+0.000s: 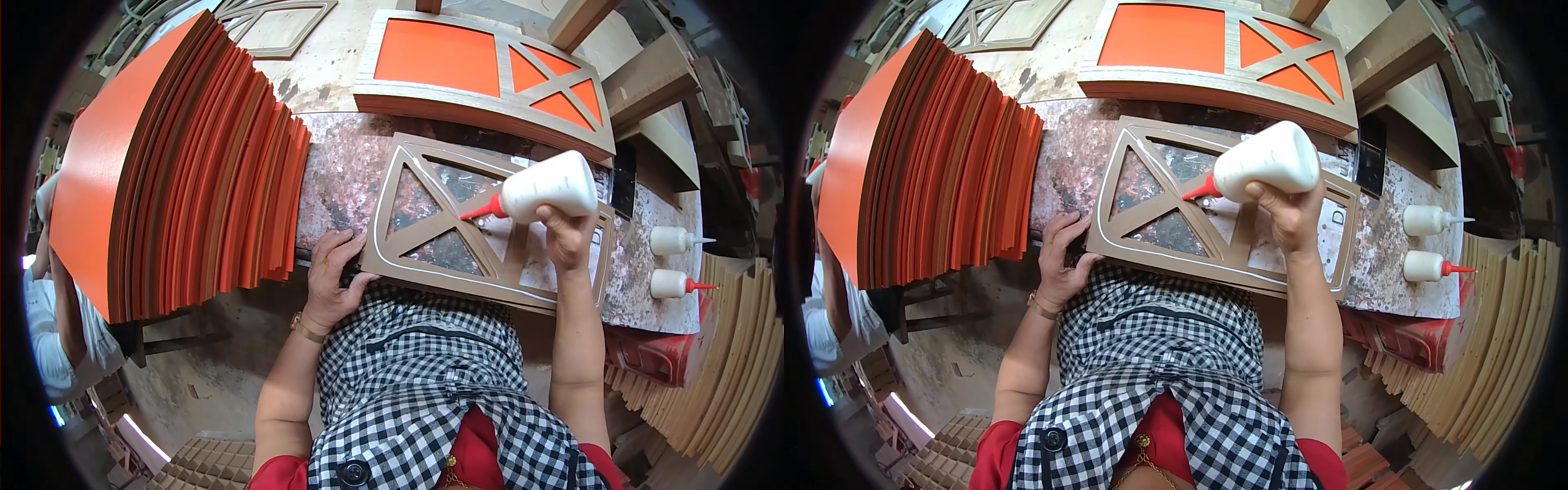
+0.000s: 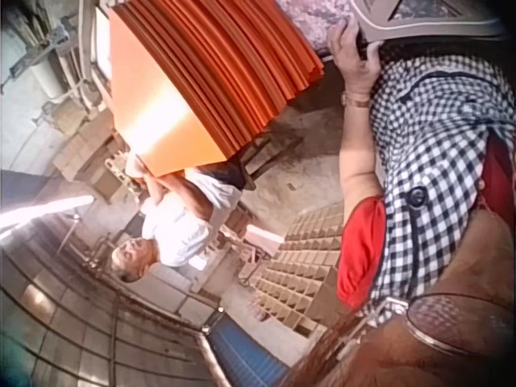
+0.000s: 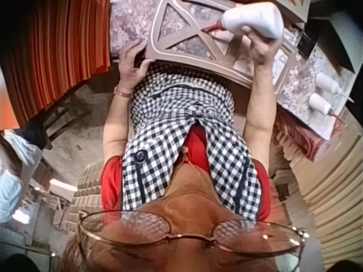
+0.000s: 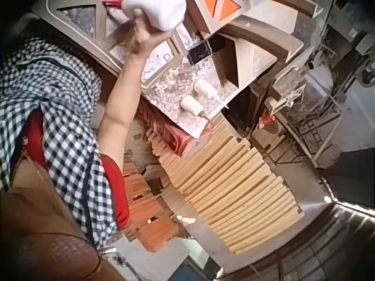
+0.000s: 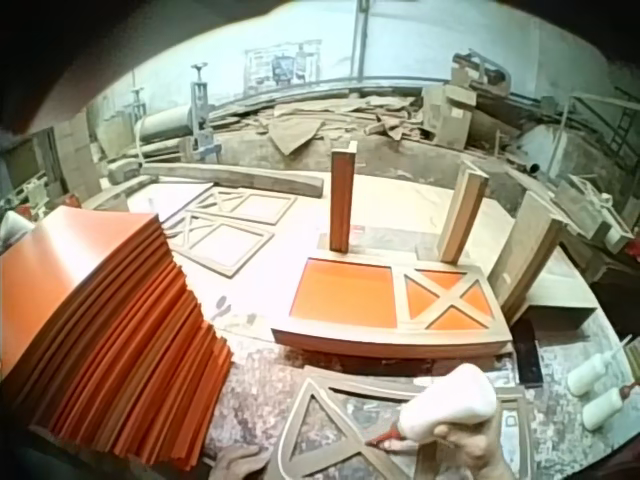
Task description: Applying glue to wooden frames and attaching decorative panels to assemble furniture components.
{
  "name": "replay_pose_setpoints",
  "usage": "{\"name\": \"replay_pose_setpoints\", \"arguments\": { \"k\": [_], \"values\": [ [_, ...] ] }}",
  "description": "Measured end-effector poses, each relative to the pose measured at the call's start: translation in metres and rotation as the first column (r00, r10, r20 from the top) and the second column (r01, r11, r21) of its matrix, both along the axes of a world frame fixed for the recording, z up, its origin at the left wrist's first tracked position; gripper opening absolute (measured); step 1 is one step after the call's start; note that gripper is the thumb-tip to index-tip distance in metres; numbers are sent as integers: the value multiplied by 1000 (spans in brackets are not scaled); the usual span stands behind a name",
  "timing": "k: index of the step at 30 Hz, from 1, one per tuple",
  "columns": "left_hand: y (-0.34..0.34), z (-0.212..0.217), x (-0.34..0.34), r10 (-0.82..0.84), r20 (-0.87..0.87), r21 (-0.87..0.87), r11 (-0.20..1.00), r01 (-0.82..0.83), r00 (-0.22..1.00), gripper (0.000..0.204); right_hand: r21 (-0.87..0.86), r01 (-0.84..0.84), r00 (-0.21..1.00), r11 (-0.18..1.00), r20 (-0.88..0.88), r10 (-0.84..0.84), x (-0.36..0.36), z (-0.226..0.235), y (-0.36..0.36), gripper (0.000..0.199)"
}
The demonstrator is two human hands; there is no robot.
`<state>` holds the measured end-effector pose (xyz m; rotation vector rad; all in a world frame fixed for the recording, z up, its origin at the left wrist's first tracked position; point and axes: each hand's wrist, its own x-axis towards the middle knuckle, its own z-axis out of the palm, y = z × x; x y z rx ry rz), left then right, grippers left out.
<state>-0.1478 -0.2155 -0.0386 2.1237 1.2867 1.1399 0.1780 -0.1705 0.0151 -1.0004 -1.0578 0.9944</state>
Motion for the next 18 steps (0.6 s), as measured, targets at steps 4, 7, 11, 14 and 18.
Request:
{"name": "replay_pose_setpoints", "arguments": {
  "k": [4,7,11,14,18],
  "values": [
    [-1,0,1,6,5,-8,1000,-6,1000,49,14,19,997,1000,-71,-18,14,0,-27,67],
    [-1,0,1,5,8,1,1000,-5,1000,50,-2,34,992,999,-121,-34,25,-1,-47,69],
    [-2,-1,2,10,18,-10,1000,-10,1000,50,-9,82,991,997,-108,-83,43,-3,-69,69],
    [-2,-1,3,5,21,-15,1000,-4,1000,50,-7,106,988,994,-112,-106,50,-5,-75,69],
    [-1,-1,4,0,17,-16,1000,1,1000,50,5,113,984,994,-137,-111,55,-6,-69,67]
  ]
}}
